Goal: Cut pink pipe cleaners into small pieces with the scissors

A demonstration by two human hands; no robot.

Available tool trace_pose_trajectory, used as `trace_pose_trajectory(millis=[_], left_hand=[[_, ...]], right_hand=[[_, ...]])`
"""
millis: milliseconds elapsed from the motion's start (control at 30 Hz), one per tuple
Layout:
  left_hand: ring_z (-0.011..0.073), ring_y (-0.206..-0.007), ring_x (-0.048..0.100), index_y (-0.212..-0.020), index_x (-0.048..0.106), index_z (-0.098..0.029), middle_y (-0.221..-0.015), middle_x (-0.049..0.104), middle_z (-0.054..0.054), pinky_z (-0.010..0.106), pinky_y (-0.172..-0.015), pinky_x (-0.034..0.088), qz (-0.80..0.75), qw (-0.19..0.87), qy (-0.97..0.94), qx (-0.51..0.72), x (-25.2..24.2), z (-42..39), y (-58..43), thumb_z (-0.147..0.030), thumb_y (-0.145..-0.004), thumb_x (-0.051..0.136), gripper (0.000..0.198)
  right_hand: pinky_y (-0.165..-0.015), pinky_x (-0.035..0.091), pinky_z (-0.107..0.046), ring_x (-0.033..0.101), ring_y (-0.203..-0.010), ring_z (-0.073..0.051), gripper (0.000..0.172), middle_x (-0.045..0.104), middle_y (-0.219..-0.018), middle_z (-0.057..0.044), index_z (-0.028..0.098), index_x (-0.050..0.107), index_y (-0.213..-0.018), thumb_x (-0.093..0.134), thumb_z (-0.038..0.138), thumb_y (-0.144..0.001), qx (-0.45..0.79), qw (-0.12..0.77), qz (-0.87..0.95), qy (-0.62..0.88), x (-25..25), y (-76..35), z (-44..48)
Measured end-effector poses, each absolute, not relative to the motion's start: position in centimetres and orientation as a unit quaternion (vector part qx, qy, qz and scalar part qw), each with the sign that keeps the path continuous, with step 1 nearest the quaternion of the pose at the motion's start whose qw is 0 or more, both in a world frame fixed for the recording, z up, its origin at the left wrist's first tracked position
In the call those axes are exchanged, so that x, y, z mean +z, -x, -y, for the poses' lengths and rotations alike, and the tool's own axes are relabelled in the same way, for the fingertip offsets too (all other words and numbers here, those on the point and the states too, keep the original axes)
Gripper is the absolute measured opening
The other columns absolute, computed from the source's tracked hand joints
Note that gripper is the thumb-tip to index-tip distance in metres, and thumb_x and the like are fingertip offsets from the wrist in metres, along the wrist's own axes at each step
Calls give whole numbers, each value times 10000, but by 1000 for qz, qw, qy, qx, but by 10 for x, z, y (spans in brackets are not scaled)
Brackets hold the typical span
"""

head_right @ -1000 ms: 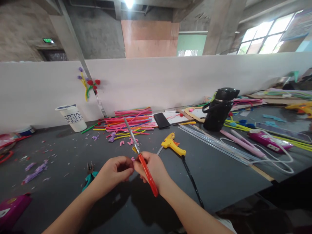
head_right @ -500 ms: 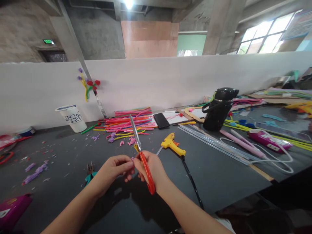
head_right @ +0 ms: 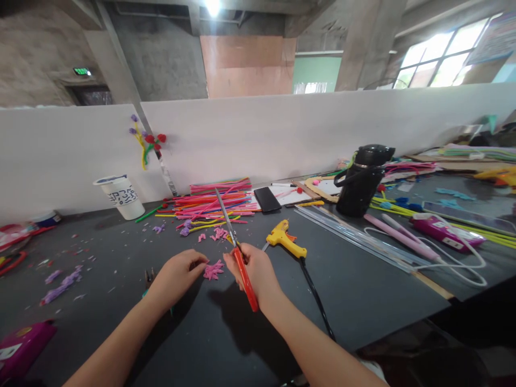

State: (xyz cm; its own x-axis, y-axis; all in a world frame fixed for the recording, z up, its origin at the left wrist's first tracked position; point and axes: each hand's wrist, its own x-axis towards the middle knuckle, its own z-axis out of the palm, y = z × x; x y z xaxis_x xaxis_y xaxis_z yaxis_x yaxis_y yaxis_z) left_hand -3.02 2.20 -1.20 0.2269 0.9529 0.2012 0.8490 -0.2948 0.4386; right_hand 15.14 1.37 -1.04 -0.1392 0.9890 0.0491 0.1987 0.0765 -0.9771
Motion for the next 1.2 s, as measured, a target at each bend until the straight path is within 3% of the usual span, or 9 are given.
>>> trace_pose_trajectory(millis=[167,300,433,600,667,800,967,1067,1200], left_hand=[[168,-743,528,-667,546,-187,-767,563,41,266,-689,382,-657,72,-711,241,-9,-31,43,-285,-778,356,241],[150,-715,544,-902,526,-160,-950,563,76,260,-665,393,-682,77,-691,225,-11,-42,57,-133,-684,395,255],[160,-665,560,-723,583,-194,-733,623,25,243,-599,385,-665,110,-719,169,-6,-54,59,-195,-690,442,146],[188,-708,568,-697,601,-167,-711,624,56,278,-624,388,-684,89,-713,128,-2,-81,55,-203,-735,449,160],[200,-742,570,-765,606,-131,-751,620,88,308,-655,414,-704,86,-696,113,-7,-93,52,-227,-761,468,168],[192,-906,539,-1075,495,-145,-1076,527,90,386,-746,456,-721,98,-677,105,-21,-108,46,-284,-797,480,311],[192,-920,533,-1099,476,-155,-1102,512,87,396,-751,456,-727,142,-658,137,-25,-110,47,-282,-798,479,327],[181,-844,558,-1013,528,-127,-993,564,79,366,-710,464,-715,188,-650,178,-22,-101,54,-295,-796,475,279],[131,-613,563,-768,573,-120,-664,588,26,249,-575,444,-658,270,-654,260,-14,-77,55,-333,-765,434,255]], right_hand=[[-320,310,-188,374,-307,-70,201,381,-399,89,203,453,-644,526,387,-678,439,423,599,519,-17,-152,-17],[-315,297,-185,376,-305,-69,213,377,-395,84,199,459,-623,522,397,-675,423,427,600,529,-18,-152,-21],[-307,291,-181,375,-298,-68,211,381,-388,82,197,469,-630,514,398,-678,417,424,604,531,-19,-152,-24],[-322,297,-180,398,-319,-75,199,399,-395,75,201,477,-645,487,393,-697,415,423,613,522,-25,-150,-26],[-331,294,-183,399,-323,-77,195,400,-390,73,203,477,-641,484,388,-700,413,423,616,520,-27,-149,-26],[-347,297,-189,396,-328,-79,179,404,-382,72,203,485,-639,507,374,-687,413,423,618,519,-27,-149,-26],[-354,296,-188,398,-333,-75,167,410,-404,75,206,464,-623,532,351,-667,419,423,615,517,-22,-150,-24],[-352,295,-187,390,-320,-72,159,397,-390,83,206,456,-623,532,339,-666,426,423,612,514,-19,-151,-23],[-340,285,-184,376,-301,-68,163,386,-360,90,203,458,-615,539,336,-662,440,427,603,510,-18,-150,-23]])
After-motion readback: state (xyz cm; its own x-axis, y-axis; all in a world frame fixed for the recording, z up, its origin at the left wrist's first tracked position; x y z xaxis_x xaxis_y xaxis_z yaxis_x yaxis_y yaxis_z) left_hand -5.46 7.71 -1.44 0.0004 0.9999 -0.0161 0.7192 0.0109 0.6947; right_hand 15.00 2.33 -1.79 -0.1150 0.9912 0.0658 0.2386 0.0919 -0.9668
